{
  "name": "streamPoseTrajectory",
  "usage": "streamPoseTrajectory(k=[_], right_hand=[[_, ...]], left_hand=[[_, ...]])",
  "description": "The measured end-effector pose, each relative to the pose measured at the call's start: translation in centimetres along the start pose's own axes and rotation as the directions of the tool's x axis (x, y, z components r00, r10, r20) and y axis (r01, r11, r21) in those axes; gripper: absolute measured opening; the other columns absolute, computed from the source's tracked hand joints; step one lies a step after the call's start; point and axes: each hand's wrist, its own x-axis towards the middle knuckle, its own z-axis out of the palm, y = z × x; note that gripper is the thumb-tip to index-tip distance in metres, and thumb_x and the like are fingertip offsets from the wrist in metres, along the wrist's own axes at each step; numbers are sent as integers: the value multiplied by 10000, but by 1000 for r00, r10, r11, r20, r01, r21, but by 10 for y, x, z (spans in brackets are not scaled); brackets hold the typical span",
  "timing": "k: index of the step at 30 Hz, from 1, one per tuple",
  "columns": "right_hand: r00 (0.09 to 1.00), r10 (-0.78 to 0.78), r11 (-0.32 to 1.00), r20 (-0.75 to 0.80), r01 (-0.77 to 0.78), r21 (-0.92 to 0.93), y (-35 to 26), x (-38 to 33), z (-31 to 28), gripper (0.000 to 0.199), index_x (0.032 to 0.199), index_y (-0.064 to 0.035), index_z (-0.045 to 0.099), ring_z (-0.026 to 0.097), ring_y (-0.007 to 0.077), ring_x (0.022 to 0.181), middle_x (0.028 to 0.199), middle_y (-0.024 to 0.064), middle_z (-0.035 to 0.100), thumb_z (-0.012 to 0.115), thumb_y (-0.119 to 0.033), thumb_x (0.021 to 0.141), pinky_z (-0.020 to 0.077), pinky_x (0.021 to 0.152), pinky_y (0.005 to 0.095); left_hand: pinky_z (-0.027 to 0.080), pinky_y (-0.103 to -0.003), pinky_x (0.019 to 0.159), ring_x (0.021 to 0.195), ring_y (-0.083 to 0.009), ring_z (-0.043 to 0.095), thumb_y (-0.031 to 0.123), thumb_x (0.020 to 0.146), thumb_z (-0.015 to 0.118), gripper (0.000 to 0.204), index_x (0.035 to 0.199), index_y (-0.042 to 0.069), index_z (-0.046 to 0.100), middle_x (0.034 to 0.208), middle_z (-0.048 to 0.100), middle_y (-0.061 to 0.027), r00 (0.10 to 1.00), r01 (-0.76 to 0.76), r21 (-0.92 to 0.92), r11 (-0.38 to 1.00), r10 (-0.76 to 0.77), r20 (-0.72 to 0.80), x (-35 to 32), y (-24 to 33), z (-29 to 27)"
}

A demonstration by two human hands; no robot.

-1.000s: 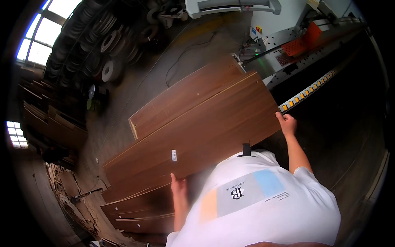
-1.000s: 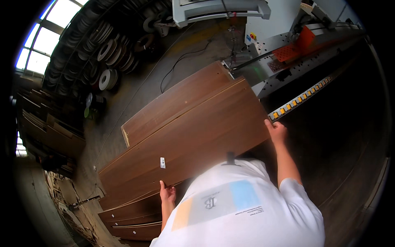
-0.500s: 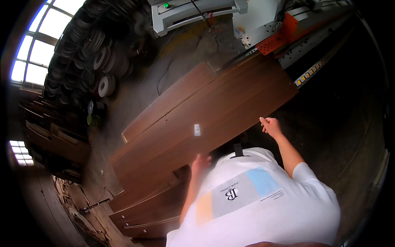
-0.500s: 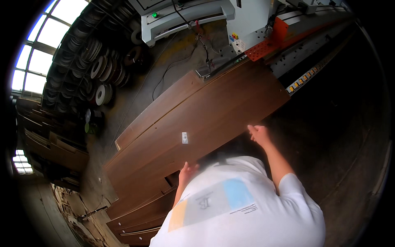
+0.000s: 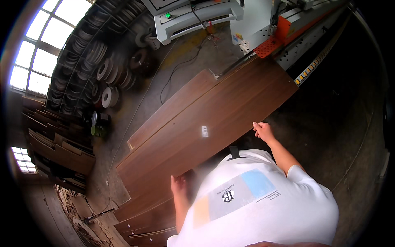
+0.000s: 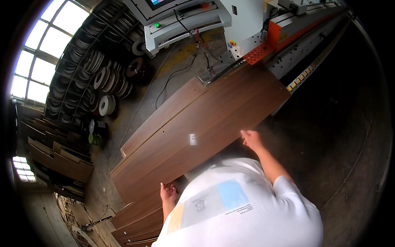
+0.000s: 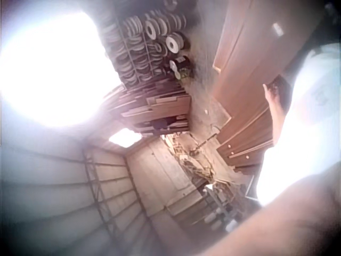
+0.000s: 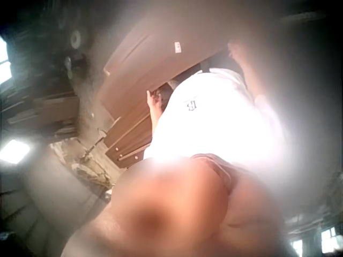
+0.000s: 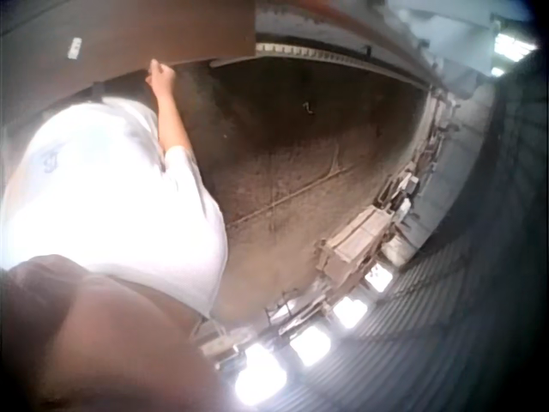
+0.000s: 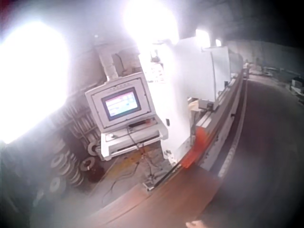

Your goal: The person picks up large wood panels from a stack, places them on a machine's conveyor, and feeds them into an edge-banding machine, occasionally using an air blower to clean the surfaces.

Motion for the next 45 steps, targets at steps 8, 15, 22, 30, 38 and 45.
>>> streamPoseTrajectory(k=[8, 15, 22, 30, 38, 45], right_hand=[[999, 11, 995, -36, -8, 97, 17, 9, -4, 411, 694, -57, 598, 536, 100, 499, 582, 34, 601, 660, -383, 936, 429, 488, 260], [986, 46, 969, -163, -5, 247, 26, 14, -32, 293, 860, -66, 641, 513, 60, 534, 666, 15, 625, 606, -331, 980, 412, 506, 215], [959, 95, 982, -266, -46, 185, 8, 24, -44, 340, 831, -74, 621, 499, 48, 531, 672, 6, 609, 588, -372, 992, 393, 501, 205], [982, 109, 974, -154, -74, 213, 11, 25, -53, 295, 870, -86, 621, 521, 50, 548, 695, 5, 627, 578, -351, 993, 415, 522, 204], [991, 126, 982, -33, -120, 143, 5, 10, -16, 414, 819, -45, 616, 504, 64, 509, 628, 17, 592, 580, -419, 992, 412, 503, 209], [991, 130, 965, -40, -117, 235, 9, 16, -15, 433, 790, -42, 608, 482, 62, 494, 605, 7, 564, 554, -414, 1005, 397, 487, 214]], left_hand=[[375, -360, 856, 1045, -183, 534, 532, 1013, 468, 456, 1280, 174, 560, 1173, 609, -5, 997, -77, -76, 994, 76, -4, 21, -6, -16], [364, -381, 895, 1071, -215, 521, 528, 1014, 471, 489, 1339, 165, 518, 1217, 594, -39, 995, -95, -59, 994, 92, -44, 19, -8, -18], [382, -386, 875, 1046, -217, 521, 523, 1012, 481, 474, 1321, 165, 527, 1193, 593, -51, 993, -108, -75, 991, 103, -63, 21, -8, -16], [384, -385, 857, 1067, -224, 531, 528, 1015, 469, 484, 1318, 156, 531, 1193, 599, -59, 992, -121, -74, 990, 119, -40, 19, -8, -16], [331, -424, 1002, 1213, -265, 494, 551, 1026, 409, 595, 1421, 107, 429, 1346, 532, -115, 993, -120, -33, 992, 119, -28, 16, -8, -8], [246, -469, 1100, 1297, -283, 451, 562, 1027, 383, 635, 1466, 103, 379, 1423, 485, -134, 993, -105, 32, 994, 107, -55, 15, -8, -8]])
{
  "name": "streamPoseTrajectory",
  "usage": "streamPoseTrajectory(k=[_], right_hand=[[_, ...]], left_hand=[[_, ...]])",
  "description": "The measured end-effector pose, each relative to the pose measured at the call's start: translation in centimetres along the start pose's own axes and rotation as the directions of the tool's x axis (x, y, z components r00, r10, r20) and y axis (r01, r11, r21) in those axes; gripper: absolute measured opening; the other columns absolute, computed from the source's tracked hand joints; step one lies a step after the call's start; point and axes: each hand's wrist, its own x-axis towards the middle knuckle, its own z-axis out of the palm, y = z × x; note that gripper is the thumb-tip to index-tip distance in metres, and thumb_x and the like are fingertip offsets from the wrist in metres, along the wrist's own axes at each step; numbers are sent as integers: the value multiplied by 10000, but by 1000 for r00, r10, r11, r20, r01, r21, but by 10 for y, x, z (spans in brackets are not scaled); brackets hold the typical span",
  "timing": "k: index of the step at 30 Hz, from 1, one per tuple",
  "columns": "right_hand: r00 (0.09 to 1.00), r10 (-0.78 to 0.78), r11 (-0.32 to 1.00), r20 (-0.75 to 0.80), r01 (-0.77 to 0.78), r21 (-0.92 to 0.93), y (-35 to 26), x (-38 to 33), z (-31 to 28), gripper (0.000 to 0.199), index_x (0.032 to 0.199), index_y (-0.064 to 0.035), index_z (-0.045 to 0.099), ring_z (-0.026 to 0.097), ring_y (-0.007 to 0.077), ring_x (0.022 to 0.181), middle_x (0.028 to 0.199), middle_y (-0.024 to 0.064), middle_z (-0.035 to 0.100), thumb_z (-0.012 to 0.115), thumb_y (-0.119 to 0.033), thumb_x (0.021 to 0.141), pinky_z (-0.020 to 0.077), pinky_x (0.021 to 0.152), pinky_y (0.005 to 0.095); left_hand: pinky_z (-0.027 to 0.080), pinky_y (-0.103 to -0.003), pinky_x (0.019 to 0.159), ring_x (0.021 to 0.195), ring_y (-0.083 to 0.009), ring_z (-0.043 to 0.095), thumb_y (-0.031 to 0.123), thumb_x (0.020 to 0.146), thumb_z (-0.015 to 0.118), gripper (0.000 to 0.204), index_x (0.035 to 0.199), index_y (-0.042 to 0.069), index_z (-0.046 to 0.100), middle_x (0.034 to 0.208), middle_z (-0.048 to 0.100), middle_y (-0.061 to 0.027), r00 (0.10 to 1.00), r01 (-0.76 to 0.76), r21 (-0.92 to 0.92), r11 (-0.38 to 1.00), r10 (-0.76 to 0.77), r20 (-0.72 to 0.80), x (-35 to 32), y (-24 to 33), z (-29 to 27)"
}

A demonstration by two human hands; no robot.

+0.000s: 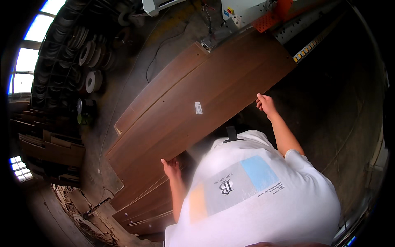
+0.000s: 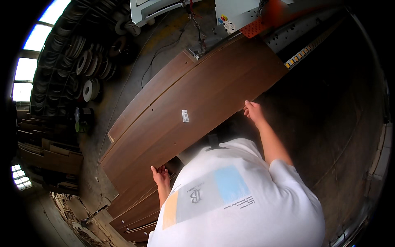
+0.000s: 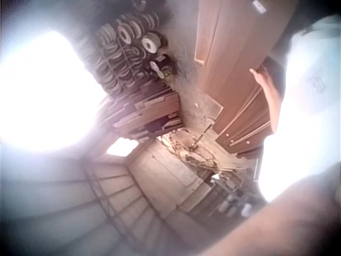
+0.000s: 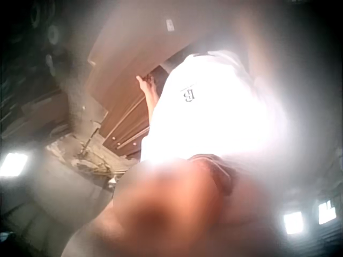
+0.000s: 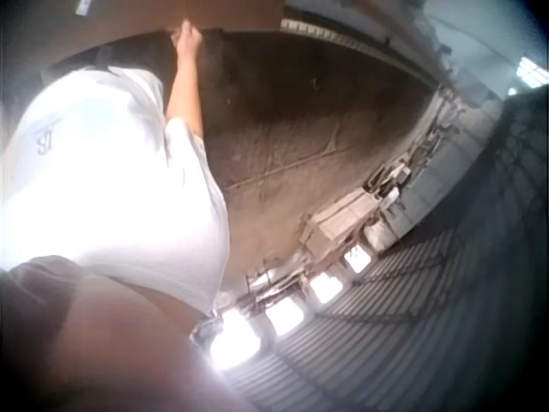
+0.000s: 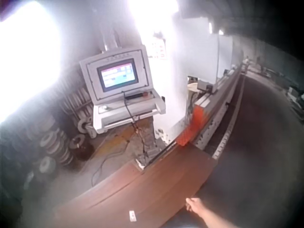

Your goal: The person picks up large wood panels from a stack, places them on a machine's conveyor, and feeds them into an edge-banding machine, occasionally using an air blower to clean the surfaces.

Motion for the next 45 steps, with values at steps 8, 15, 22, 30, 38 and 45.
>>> streamPoseTrajectory(k=[8, 15, 22, 30, 38, 45], right_hand=[[997, -33, 999, -69, 32, -7, -6, 20, -7, 425, 789, -39, 615, 480, 77, 473, 582, 17, 562, 585, -418, 981, 382, 462, 226], [980, -30, 993, -196, 7, -119, -28, 27, -4, 460, 721, -36, 605, 518, 103, 498, 564, 28, 565, 617, -430, 959, 404, 504, 260], [964, -48, 990, -262, 11, -140, -37, 35, -19, 477, 690, -24, 605, 540, 126, 520, 565, 41, 570, 633, -423, 949, 427, 542, 288], [953, -98, 990, -288, 63, -127, -38, 64, -54, 486, 678, -58, 577, 473, 69, 480, 545, -11, 513, 643, -459, 945, 355, 473, 240], [931, -136, 988, -339, 105, -109, -54, 96, -100, 501, 669, -63, 568, 462, 72, 475, 543, -13, 506, 640, -474, 946, 349, 474, 246], [908, -127, 990, -399, 90, -109, -53, 141, -155, 485, 713, -65, 591, 472, 73, 517, 609, -23, 513, 660, -495, 928, 355, 474, 241]], left_hand=[[440, -350, 793, 924, -182, 585, 527, 995, 517, 391, 1135, 177, 623, 995, 652, -15, 1000, 12, -48, 999, -13, -28, -3, 1, 9], [427, -339, 777, 928, -192, 574, 517, 1007, 497, 398, 1177, 169, 590, 1034, 637, -3, 996, 94, -37, 995, -93, 16, -11, -1, 10], [425, -330, 760, 921, -169, 567, 497, 997, 535, 360, 1145, 175, 602, 1026, 628, 10, 993, 114, -39, 993, -113, 29, -18, -5, 29], [417, -293, 666, 782, -143, 557, 458, 990, 573, 294, 1068, 180, 624, 923, 629, 27, 987, 163, -89, 983, -163, 3, -37, -20, 74], [424, -290, 658, 748, -138, 540, 411, 1006, 563, 252, 1042, 171, 630, 885, 616, 32, 975, 212, -92, 973, -205, 82, -57, -44, 126], [467, -301, 637, 724, -148, 575, 397, 1031, 512, 311, 1015, 102, 608, 894, 607, -8, 946, 268, -55, 962, -252, 205, -66, -70, 164]])
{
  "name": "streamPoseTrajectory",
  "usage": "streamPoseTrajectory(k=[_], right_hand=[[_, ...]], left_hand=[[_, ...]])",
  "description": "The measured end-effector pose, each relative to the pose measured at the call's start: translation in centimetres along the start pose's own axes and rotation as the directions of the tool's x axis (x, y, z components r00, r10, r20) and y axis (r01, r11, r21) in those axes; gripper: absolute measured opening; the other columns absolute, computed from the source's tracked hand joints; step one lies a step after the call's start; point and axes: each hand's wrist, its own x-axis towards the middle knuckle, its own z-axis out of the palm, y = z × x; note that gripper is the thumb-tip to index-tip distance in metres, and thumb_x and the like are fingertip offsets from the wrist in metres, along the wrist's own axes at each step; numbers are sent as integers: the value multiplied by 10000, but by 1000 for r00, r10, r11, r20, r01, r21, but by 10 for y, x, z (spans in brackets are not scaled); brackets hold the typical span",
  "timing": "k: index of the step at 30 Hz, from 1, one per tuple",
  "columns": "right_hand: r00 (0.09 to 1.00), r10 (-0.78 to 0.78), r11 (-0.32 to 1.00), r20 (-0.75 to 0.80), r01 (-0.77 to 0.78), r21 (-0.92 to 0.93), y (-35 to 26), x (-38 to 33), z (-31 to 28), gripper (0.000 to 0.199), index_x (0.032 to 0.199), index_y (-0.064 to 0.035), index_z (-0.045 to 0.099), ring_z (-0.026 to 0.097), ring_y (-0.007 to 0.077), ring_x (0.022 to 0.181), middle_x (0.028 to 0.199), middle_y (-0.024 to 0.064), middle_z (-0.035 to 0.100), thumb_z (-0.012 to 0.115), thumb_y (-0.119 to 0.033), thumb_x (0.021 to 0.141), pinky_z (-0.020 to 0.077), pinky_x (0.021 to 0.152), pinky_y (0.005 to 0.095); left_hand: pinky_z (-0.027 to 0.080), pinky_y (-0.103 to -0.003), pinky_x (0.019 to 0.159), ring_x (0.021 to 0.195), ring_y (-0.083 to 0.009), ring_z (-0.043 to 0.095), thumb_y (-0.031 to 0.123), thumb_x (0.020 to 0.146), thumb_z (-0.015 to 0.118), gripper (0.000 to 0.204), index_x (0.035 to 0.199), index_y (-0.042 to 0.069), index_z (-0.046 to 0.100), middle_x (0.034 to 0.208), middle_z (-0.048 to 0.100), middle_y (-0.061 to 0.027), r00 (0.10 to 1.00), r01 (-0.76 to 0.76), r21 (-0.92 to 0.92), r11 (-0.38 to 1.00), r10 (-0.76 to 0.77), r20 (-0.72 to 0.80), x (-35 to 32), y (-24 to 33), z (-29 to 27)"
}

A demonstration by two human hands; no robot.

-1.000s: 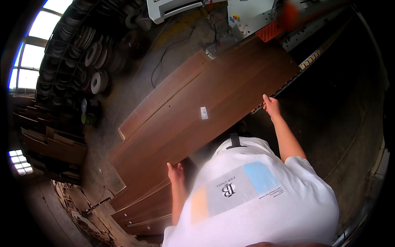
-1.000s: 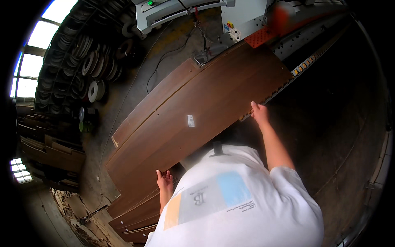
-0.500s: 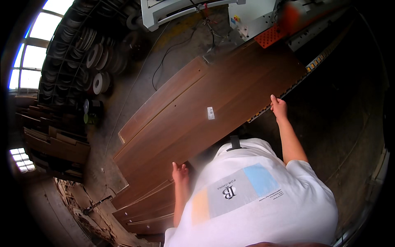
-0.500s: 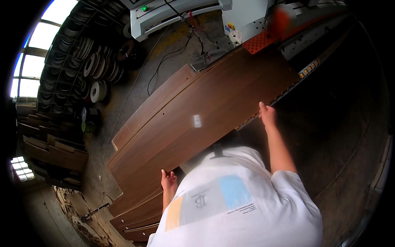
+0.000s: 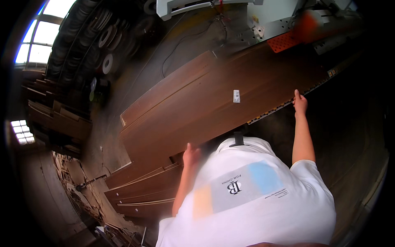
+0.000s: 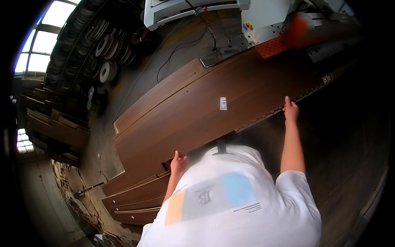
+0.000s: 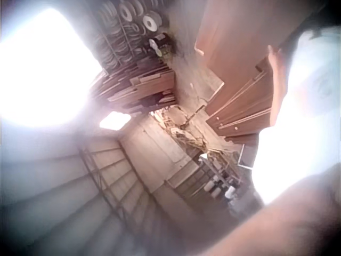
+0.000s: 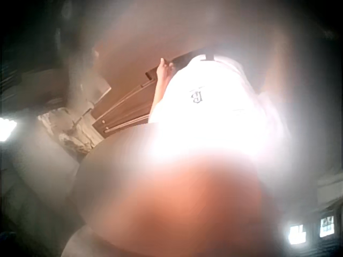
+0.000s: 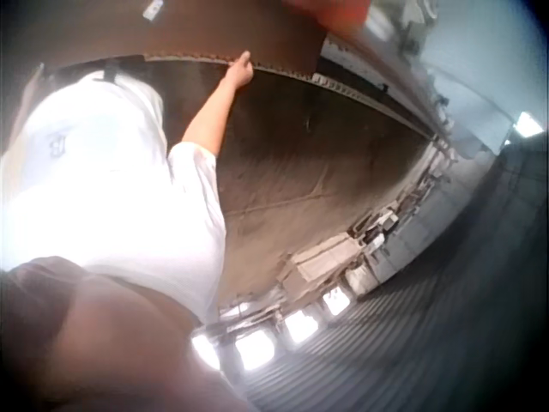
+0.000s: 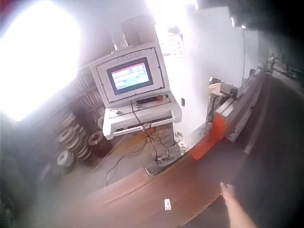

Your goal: The person picks up large wood panels from a stack, places them on a machine's conveyor, and feeds them into an edge-banding machine, occasionally using an air blower to clean the surfaces.

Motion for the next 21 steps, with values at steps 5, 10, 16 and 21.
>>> streamPoseTrajectory(k=[5, 10, 16, 21], right_hand=[[996, -1, 993, -91, -10, -114, -4, 37, -17, 541, 798, -20, 647, 512, 135, 562, 612, 25, 561, 612, -542, 936, 395, 563, 300], [991, 12, 973, -137, -43, -225, -7, 44, -18, 602, 963, -13, 708, 559, 172, 607, 663, 52, 617, 579, -600, 925, 423, 611, 331], [999, 51, 993, -3, -51, -107, 2, -8, 11, 522, 940, -56, 720, 416, 87, 448, 595, 4, 542, 647, -572, 899, 299, 447, 264], [993, 54, 986, 108, -36, -162, 1, -86, 50, 532, 768, -45, 627, 394, 81, 428, 553, 0, 507, 671, -561, 889, 285, 429, 245]], left_hand=[[514, -365, 721, 805, -198, 614, 439, 1042, 464, 466, 1070, -13, 574, 846, 612, -80, 1000, -17, 459, 888, 14, 11, -34, 0, 70], [546, -385, 733, 837, -276, 642, 443, 1049, 434, 541, 1121, -84, 531, 948, 645, -170, 964, 22, 374, 927, -119, 237, 8, -14, 27], [548, -383, 695, 747, -274, 647, 406, 1028, 514, 482, 1111, -68, 539, 903, 654, -181, 974, 3, 238, 971, -57, 219, 19, -12, -7], [536, -336, 656, 727, -227, 645, 399, 1018, 540, 443, 1072, -40, 563, 879, 665, -158, 988, -54, 198, 979, 24, 150, 3, 19, -47]])
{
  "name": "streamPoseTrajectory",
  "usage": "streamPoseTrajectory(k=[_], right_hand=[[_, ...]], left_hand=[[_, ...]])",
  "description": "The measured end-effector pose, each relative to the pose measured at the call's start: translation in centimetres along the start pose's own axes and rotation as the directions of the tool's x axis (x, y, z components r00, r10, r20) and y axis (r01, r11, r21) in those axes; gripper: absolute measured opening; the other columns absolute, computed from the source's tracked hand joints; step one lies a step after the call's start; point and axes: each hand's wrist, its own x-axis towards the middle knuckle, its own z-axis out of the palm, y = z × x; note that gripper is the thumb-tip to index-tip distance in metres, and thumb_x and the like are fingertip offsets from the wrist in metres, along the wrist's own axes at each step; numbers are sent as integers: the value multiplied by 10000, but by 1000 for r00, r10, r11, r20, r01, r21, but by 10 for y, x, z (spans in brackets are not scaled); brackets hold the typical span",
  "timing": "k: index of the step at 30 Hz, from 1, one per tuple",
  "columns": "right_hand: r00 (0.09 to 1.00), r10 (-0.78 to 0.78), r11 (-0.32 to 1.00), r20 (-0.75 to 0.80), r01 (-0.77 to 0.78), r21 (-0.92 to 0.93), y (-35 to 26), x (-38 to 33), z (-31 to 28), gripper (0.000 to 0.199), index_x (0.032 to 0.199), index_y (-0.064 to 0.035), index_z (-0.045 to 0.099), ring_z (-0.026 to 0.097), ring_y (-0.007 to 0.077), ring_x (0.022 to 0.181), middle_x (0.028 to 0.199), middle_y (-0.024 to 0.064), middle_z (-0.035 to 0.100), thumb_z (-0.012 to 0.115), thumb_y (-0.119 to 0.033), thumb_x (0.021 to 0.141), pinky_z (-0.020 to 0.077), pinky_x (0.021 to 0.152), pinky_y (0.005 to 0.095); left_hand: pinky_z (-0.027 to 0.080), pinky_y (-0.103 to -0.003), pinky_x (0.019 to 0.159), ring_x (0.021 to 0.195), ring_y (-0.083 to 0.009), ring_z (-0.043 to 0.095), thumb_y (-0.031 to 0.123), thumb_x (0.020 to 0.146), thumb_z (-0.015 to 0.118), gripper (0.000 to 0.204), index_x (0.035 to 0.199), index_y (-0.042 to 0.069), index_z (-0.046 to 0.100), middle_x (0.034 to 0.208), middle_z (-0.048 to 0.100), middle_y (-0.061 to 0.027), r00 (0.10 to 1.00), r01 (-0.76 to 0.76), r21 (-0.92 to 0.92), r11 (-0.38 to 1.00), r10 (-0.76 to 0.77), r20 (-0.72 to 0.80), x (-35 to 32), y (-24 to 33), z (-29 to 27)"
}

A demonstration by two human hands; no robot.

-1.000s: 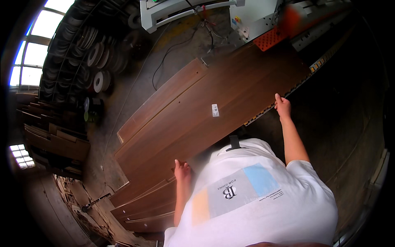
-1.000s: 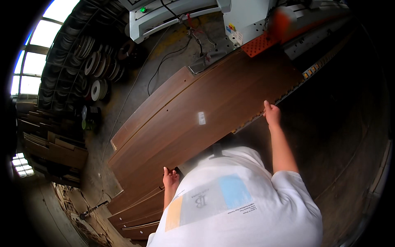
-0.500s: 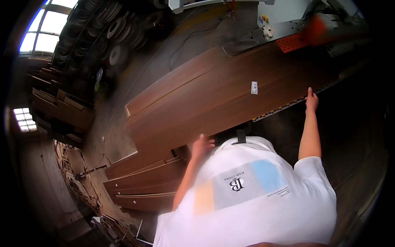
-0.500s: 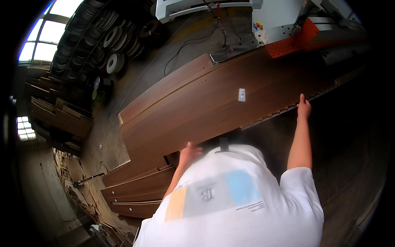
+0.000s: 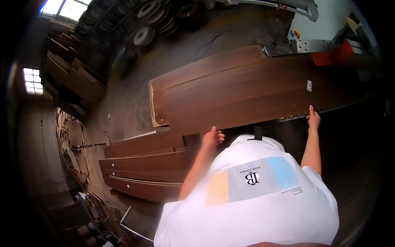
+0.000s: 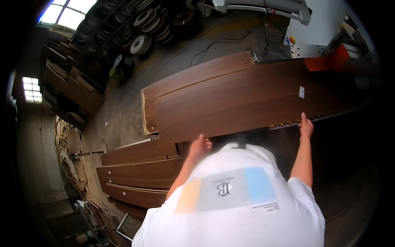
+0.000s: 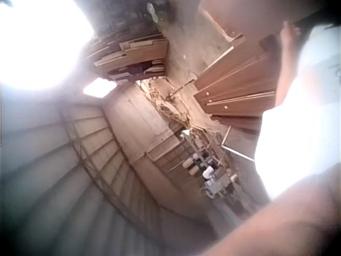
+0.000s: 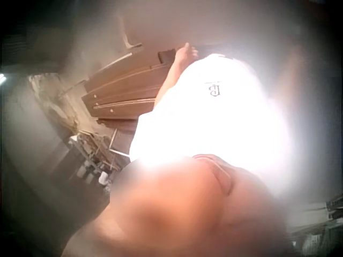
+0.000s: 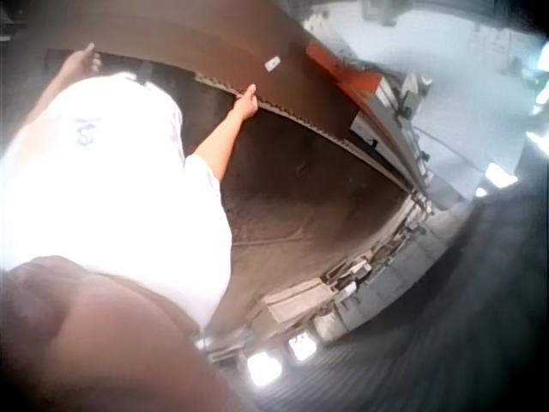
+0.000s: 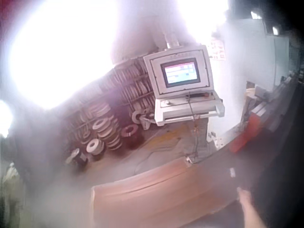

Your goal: The person picks up large wood panels from a stack, places them on a machine's conveyor, and feeds them into an edge-banding machine, occasionally using an air blower to clean the surfaces.

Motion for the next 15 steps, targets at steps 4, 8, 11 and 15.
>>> streamPoseTrajectory(k=[4, 8, 11, 15], right_hand=[[998, 21, 1000, 67, -22, 22, 2, -49, 33, 521, 791, -44, 645, 397, 74, 436, 556, -9, 503, 689, -555, 881, 288, 435, 236], [991, 1, 1000, 133, -4, 15, 10, -83, 64, 518, 817, -38, 668, 404, 70, 438, 557, -12, 508, 698, -551, 877, 294, 436, 230], [984, -22, 1000, 176, 24, -6, 6, -116, 85, 500, 812, -43, 673, 412, 61, 429, 551, -7, 525, 710, -538, 871, 295, 427, 215], [967, -41, 997, 250, 56, -53, -1, -160, 113, 470, 786, -57, 653, 397, 55, 432, 544, -22, 512, 691, -511, 900, 283, 429, 221]], left_hand=[[517, -298, 636, 718, -193, 627, 390, 1022, 537, 412, 1038, -20, 571, 859, 652, -135, 991, -57, -20, 998, 54, -126, -16, 23, -31], [520, -301, 618, 713, -177, 646, 437, 999, 565, 440, 1033, 0, 591, 848, 674, -105, 975, -168, -67, 983, 156, -159, -12, 26, -90], [505, -276, 590, 694, -161, 618, 414, 987, 598, 400, 981, 15, 592, 807, 633, -74, 970, -234, -197, 952, 213, -120, -11, 31, -120], [434, -240, 526, 633, -115, 541, 391, 988, 608, 341, 909, 62, 574, 730, 548, -20, 939, -228, -273, 935, 137, -316, -8, 39, -139]])
